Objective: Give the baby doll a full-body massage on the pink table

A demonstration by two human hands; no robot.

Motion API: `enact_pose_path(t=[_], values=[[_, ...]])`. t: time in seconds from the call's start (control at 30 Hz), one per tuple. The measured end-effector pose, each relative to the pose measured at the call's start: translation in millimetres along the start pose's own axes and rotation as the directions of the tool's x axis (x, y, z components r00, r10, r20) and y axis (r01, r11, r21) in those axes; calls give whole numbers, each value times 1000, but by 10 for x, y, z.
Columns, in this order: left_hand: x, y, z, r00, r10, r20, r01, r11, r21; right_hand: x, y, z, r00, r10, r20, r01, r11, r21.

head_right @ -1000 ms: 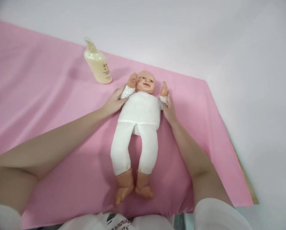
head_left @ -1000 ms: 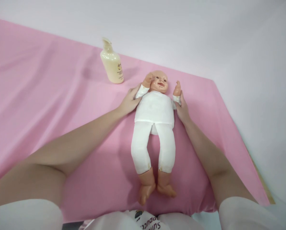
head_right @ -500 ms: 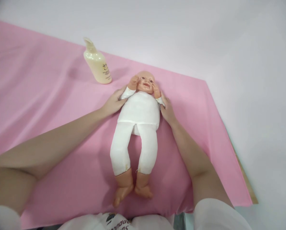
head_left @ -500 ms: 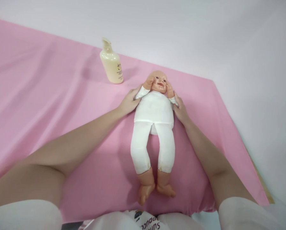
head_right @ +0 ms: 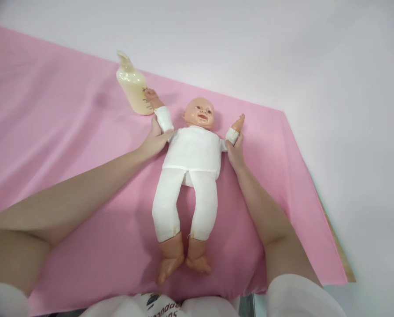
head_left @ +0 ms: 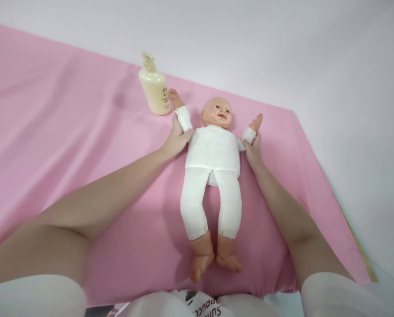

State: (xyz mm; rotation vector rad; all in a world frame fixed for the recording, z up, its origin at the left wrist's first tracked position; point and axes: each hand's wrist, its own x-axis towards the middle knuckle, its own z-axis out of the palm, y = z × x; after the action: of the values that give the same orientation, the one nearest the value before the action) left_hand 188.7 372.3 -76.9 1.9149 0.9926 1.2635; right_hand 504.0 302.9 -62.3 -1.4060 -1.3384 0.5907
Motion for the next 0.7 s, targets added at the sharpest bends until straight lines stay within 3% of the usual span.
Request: enact_pose_path(t=[0.3, 0.53, 0.7], values=[[11, 73, 26, 996, -57, -68, 54, 998, -39, 31, 13, -1, 998, -62, 0, 62, 998, 15], [29, 227, 13, 997, 74, -13, -74, 997, 15, 10, -44, 15, 994, -103, 44, 103, 995, -16], [25, 243, -4, 998, 69, 5, -69, 996, 48, -27, -143, 56, 996, -56, 69, 51, 996, 68]])
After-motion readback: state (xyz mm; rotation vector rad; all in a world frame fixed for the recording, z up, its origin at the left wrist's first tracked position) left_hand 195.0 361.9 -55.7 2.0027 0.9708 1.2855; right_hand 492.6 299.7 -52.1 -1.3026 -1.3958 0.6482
